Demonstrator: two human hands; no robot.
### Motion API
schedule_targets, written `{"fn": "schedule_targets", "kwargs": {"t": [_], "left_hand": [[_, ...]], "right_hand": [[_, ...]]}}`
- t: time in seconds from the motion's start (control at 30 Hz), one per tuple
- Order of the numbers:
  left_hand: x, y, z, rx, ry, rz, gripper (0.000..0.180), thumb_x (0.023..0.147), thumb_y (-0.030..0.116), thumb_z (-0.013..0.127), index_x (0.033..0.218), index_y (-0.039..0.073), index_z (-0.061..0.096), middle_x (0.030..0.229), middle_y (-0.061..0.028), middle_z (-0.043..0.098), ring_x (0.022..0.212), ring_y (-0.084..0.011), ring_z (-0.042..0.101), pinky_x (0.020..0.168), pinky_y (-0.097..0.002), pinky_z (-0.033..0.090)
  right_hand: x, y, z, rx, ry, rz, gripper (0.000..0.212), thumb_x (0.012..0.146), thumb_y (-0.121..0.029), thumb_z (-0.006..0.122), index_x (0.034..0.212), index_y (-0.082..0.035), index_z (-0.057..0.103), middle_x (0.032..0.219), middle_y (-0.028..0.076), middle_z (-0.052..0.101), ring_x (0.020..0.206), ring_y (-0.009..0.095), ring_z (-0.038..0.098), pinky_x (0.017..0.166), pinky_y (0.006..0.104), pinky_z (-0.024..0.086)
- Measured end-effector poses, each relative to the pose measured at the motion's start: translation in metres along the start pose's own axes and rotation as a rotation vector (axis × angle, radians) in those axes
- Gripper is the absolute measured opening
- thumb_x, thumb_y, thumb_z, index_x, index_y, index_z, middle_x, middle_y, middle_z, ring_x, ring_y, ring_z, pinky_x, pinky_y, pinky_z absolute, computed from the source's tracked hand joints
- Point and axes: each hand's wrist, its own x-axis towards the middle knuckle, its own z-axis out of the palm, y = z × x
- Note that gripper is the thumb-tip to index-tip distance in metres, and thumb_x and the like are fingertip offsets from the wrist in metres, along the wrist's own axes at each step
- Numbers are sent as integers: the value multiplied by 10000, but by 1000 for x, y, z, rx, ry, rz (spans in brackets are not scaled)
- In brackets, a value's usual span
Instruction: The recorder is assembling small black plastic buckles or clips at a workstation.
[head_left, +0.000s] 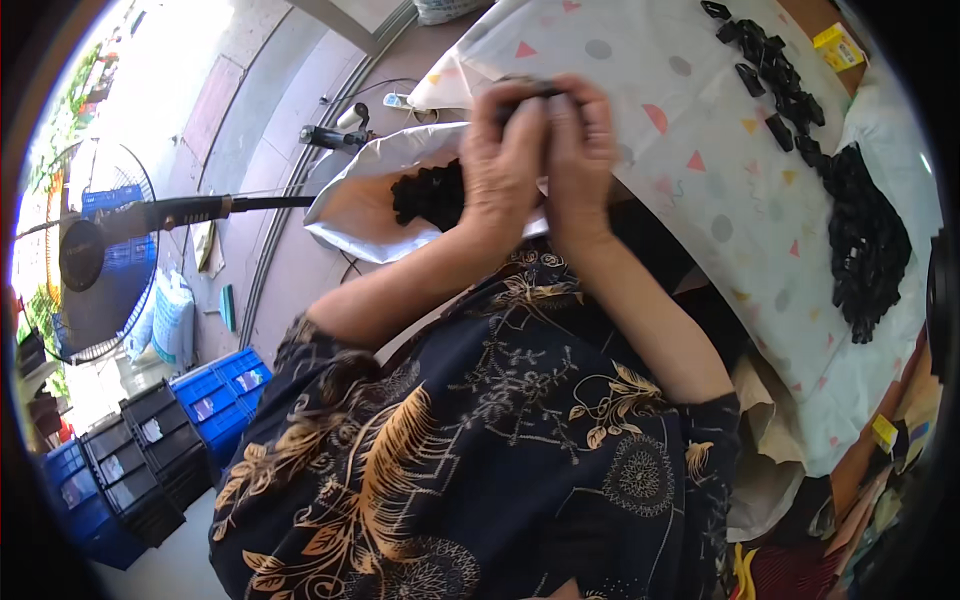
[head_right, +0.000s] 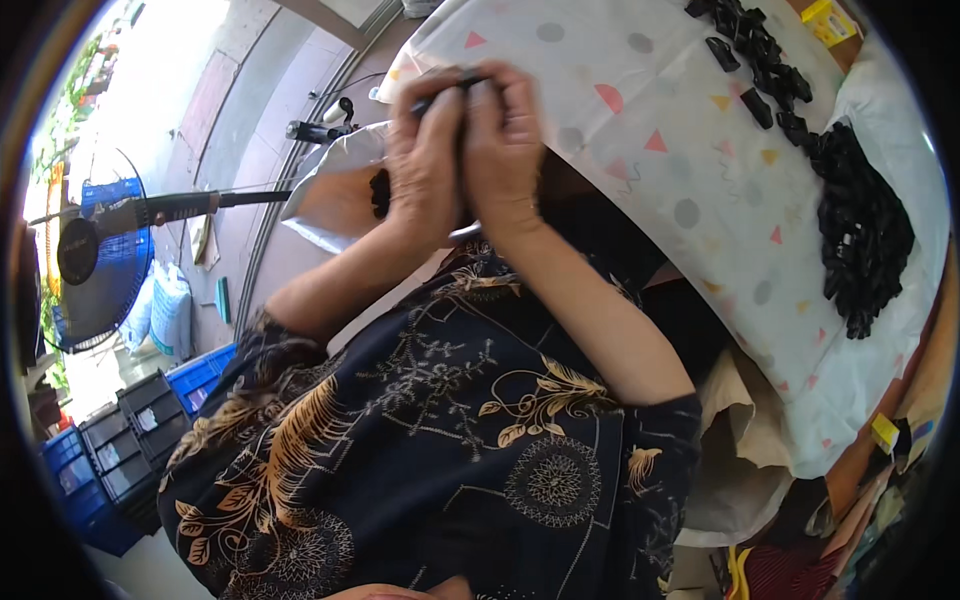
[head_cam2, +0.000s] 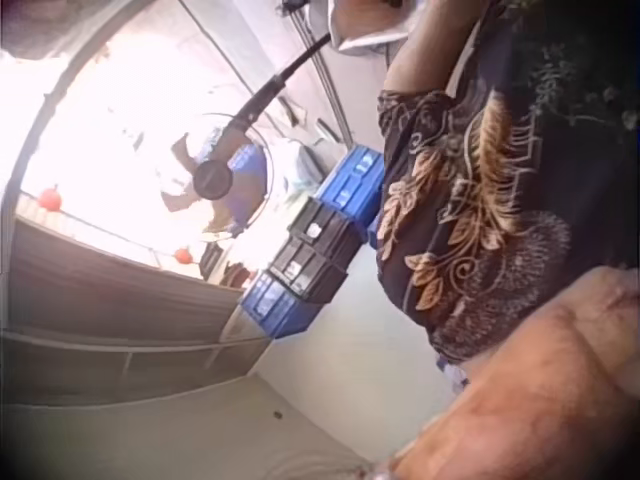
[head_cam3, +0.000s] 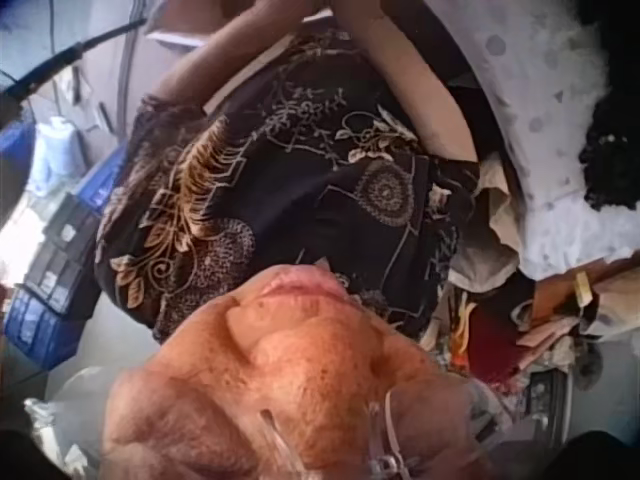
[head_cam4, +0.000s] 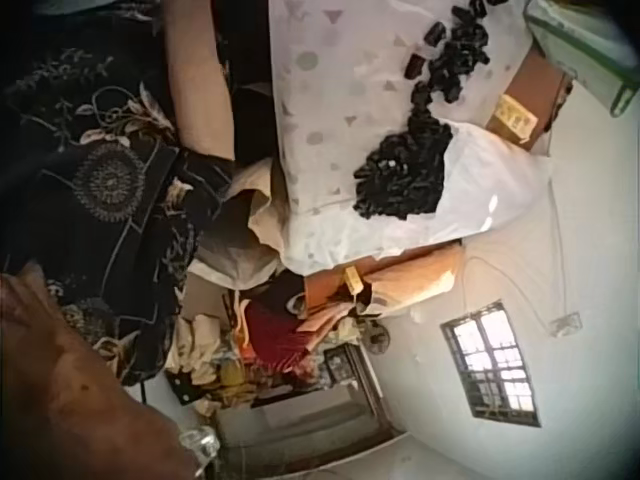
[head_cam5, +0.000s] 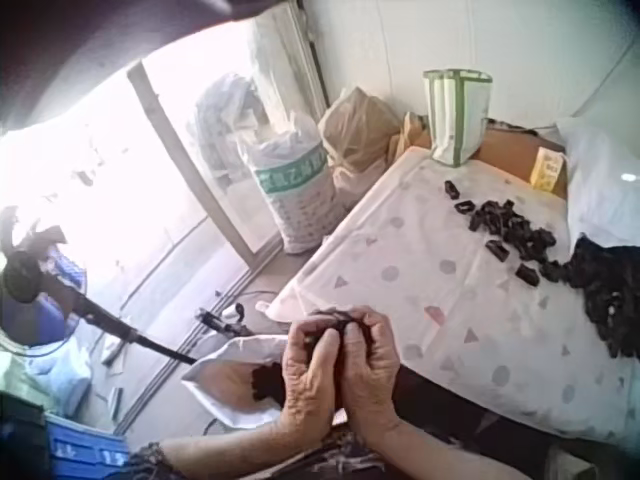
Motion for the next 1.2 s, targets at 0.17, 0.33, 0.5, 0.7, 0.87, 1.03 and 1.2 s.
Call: {"fn": "schedule_targets", "kwargs": {"t": [0.17,0.33,0.5,0.7,0.87,1.03,1.2], "left_hand": [[-8,-40,-108,461,124,46,280,1020,183,544,1240,10,562,1162,-85,591,1095,-161,549,978,-296,439],[-9,-95,-142,455,134,-8,322,1009,173,571,1283,11,522,1201,-80,571,1127,-170,534,1022,-312,408],[-1,-110,-115,418,-68,100,276,994,65,567,1264,16,535,1191,-66,586,1101,-141,551,1011,-291,411],[-5,-93,-118,246,-105,-27,205,989,32,554,1193,33,545,1082,-43,620,880,-89,594,779,-222,466],[6,-80,-128,301,-68,-8,147,1003,80,552,1145,53,578,951,-12,649,795,-70,597,703,-200,444],[26,-64,-123,305,-83,155,117,1009,69,547,1113,43,593,903,-17,645,763,-72,587,692,-204,451],[73,-25,-103,346,-114,342,119,1002,68,554,1094,15,608,908,-45,661,740,-88,609,681,-226,478]], "right_hand": [[-14,12,0,-681,-306,-434,356,847,-16,648,1197,-81,632,1198,211,542,1146,367,533,999,410,435],[47,-30,-138,-1122,37,-651,345,830,-50,680,1170,-62,626,1171,184,553,1115,355,547,921,432,482],[99,-53,-230,-1560,212,-605,336,825,-115,720,1153,-125,648,1136,93,579,1062,316,544,905,417,474],[127,-34,-261,-1722,132,-678,190,826,-91,701,996,-174,715,1053,17,593,984,280,544,881,380,460],[130,-33,-270,-1613,97,-585,261,835,-34,664,1056,-168,706,1029,55,608,937,319,576,856,413,481],[91,-19,-213,-1169,-122,-635,313,852,35,589,1106,-120,687,937,117,582,934,320,578,858,410,491],[17,-8,-75,-713,-701,-458,221,873,11,589,1067,-71,653,1019,135,588,989,326,573,899,405,475]]}}
